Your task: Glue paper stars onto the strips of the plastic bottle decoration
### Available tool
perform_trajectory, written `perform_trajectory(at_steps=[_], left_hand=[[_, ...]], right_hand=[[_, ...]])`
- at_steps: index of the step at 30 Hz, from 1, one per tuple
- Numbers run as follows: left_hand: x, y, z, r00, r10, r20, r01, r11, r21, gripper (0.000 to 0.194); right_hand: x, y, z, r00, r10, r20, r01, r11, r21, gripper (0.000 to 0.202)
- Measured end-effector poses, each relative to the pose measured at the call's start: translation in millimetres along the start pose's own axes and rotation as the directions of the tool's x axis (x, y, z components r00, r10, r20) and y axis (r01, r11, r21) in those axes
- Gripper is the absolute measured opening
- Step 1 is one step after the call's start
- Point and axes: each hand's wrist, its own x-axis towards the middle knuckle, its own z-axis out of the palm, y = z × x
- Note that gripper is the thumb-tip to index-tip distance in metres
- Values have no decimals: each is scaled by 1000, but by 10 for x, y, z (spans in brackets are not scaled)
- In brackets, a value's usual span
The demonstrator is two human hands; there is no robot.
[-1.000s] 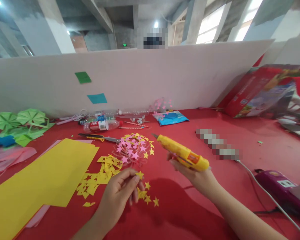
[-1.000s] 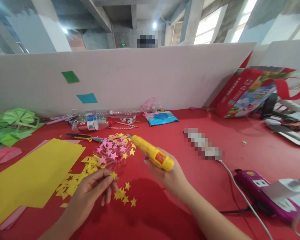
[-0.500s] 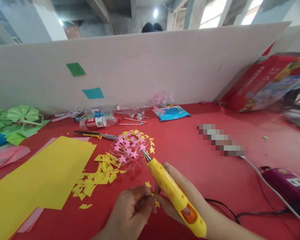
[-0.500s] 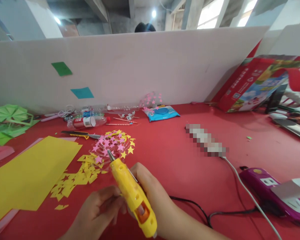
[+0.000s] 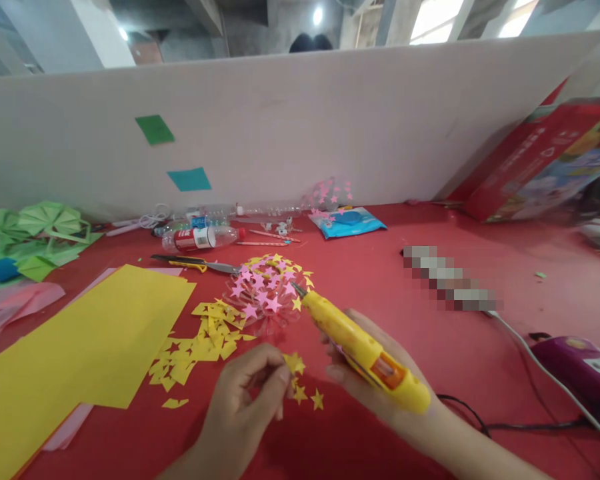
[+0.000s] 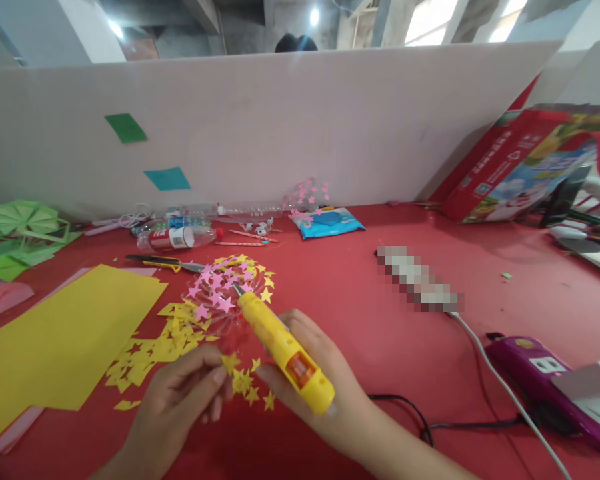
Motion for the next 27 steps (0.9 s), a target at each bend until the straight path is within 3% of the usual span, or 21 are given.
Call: perform_trajectory(at_steps=[5,8,12,18,27], left_hand=[[35,48,-161,975,130,-181,-112,988,108,27],[61,63,-193,964,170,-205,-135,976,172,28],[61,63,-188,966,166,-197,-121,968,221,28],[46,55,-174,976,125,-177,-83,970,228,29],[49,48,-176,980,129,-155,-96,974,205,30]], right_hand=[[47,-168,-130,984,-114,140,117,993,-19,28],[56,-259,-114,968,-208,141,221,972,-79,37],[62,-324,-88,959,-236,157,260,953,-157,39],[52,-312,-68,969,-183,165,208,967,-149,35],[-1,-281,-35,985,-43,166,41,999,18,23]])
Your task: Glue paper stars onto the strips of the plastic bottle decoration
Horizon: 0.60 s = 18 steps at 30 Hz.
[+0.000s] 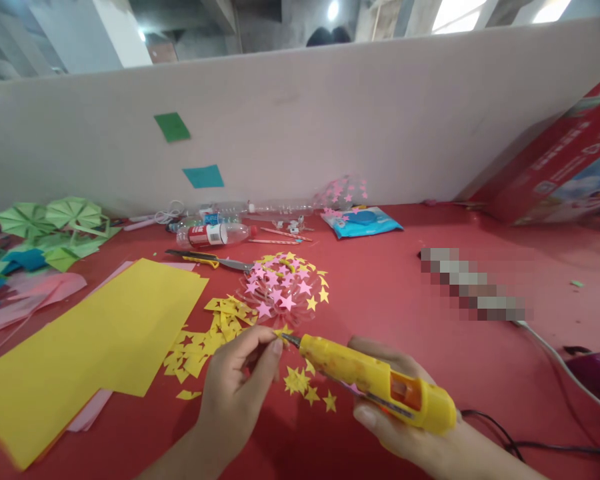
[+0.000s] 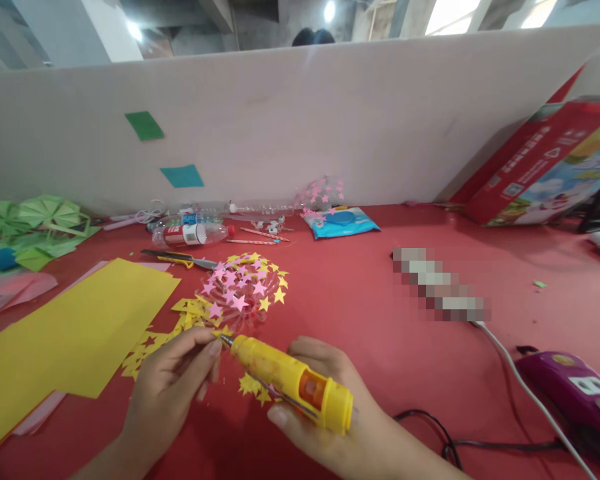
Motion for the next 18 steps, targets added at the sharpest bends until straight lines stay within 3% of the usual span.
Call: perform_trajectory(at_steps=[18], left_hand=[[-1,25,-4,1000,0,-18,0,1000,-6,28]], right_hand=[[38,-29,-25,999,3,48,1,996,-94,31]])
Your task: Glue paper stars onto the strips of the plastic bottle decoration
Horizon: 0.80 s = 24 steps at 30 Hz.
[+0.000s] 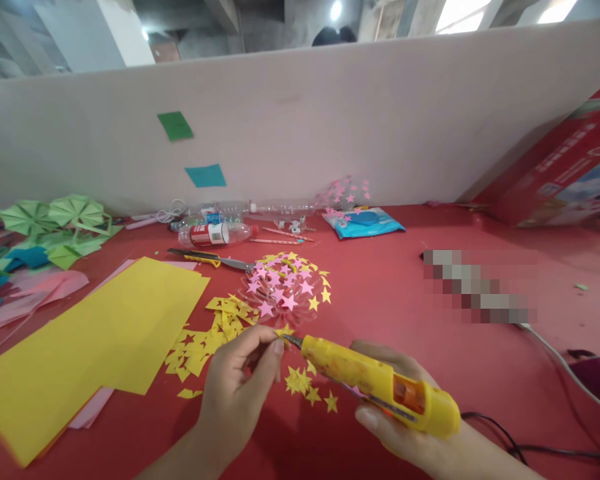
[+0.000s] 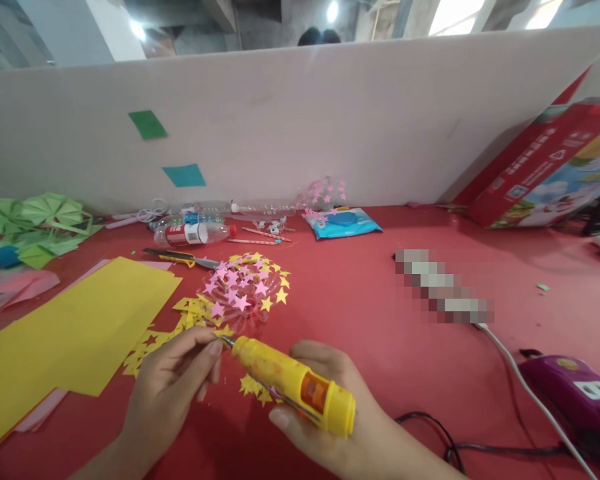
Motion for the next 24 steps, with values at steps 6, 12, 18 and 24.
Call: perform_trajectory(at_steps=[6,12,18,24], left_hand=[[10,-3,-2,1000,-6,4,6,1000,-4,28],[-4,-11,0,1000,-4,0,4,1000,-4,29],[2,-9,-1,1000,-7,1,7,1000,-13,28],[5,-13,6,1000,5,0,-5,1000,-5,28]], right_hand=[[-1,4,-5,1000,-19,-1,19,999,-26,34],[1,-11,-4,1000,-15,-11,15,999,-44,31],[2,6,5,997,-61,-54,59,997,-46,32],[-9,17,-1,997,-65,-29,63,997,-50,30]])
